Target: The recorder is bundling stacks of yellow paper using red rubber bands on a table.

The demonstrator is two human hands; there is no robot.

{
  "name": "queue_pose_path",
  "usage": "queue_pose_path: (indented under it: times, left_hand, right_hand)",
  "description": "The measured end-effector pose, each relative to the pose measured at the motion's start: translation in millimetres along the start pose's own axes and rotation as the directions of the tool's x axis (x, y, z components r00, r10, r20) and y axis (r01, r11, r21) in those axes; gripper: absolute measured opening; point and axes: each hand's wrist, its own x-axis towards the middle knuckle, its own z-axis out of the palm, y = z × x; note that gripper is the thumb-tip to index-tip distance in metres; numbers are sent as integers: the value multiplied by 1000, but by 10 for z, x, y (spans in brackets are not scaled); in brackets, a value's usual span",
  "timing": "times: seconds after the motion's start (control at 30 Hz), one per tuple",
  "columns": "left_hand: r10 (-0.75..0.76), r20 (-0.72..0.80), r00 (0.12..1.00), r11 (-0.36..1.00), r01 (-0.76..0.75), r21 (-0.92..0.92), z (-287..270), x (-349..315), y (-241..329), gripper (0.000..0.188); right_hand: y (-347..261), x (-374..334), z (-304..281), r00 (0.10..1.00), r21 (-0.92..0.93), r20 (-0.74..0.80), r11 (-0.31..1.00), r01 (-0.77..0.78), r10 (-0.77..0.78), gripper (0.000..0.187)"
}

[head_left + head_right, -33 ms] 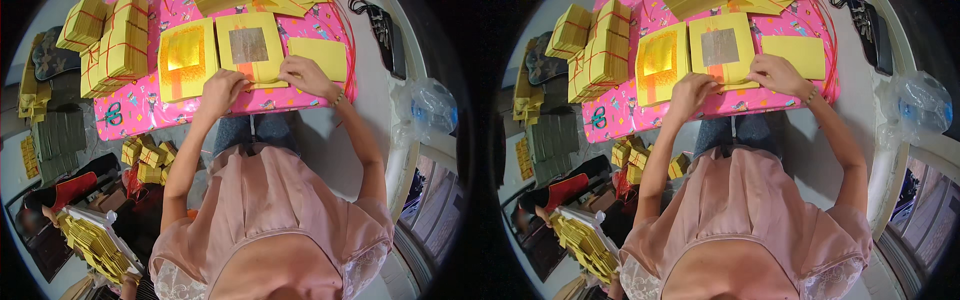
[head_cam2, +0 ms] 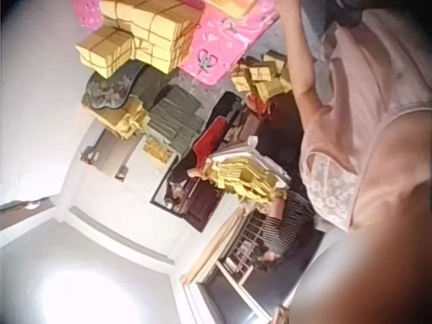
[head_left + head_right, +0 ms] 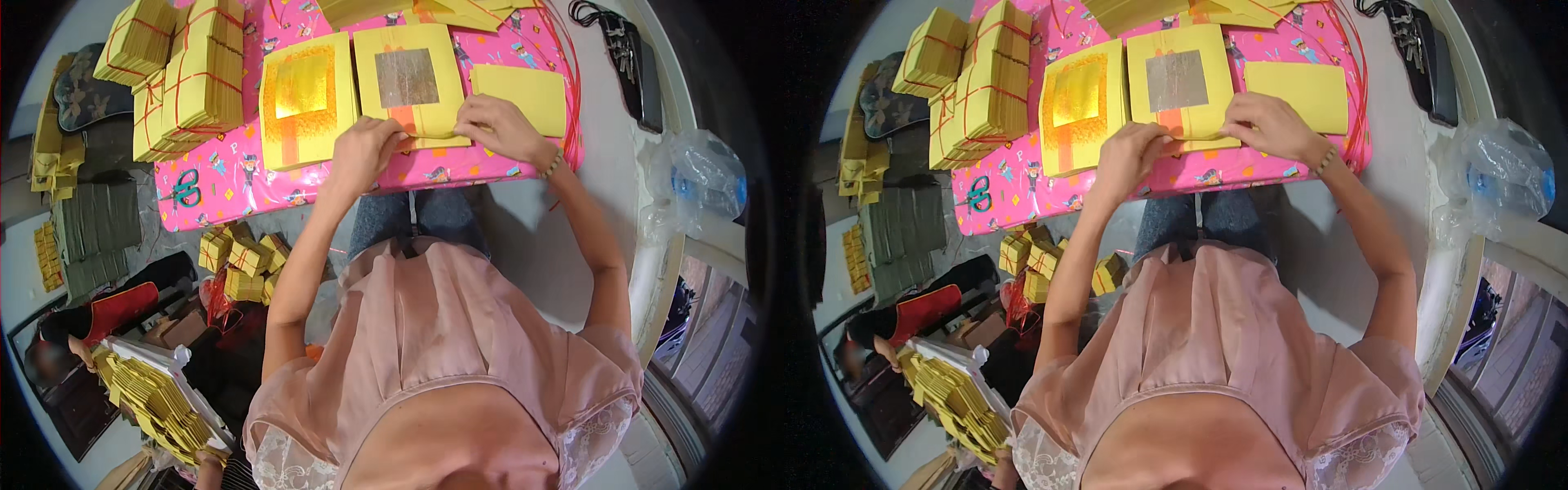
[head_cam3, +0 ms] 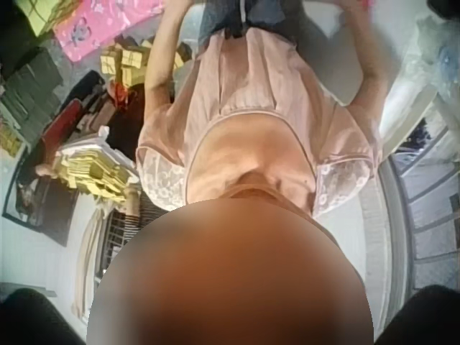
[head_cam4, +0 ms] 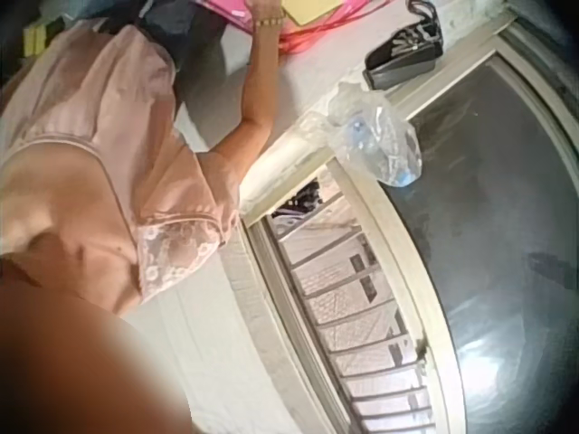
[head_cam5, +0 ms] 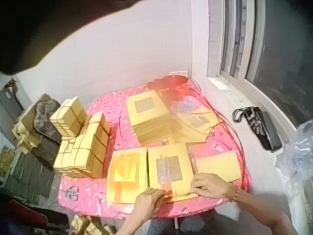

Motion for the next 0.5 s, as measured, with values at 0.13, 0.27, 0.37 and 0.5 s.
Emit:
queue_pose_path:
  times: [0.13, 0.27, 0.37, 0.5]
  left_hand:
    - [-43, 42, 998, 994, 39, 101, -39, 108, 39, 8]
    - [-61, 59, 996, 992, 54, 114, -156, 302, 80, 11]
    - [75, -150, 986, 982, -46, 184, -158, 419, 117, 22]
    - [298, -251, 921, 930, -221, 295, -33, 487, 131, 43]
  right_hand:
    - [-85, 28, -40, 991, -57, -93, 994, 91, -96, 18]
    - [61, 102, -99, 997, -81, -69, 996, 27, -33, 26]
    - [114, 276, -222, 991, 89, -49, 989, -119, 123, 26]
    - [121, 555, -396, 957, 192, -38, 942, -275, 287, 25]
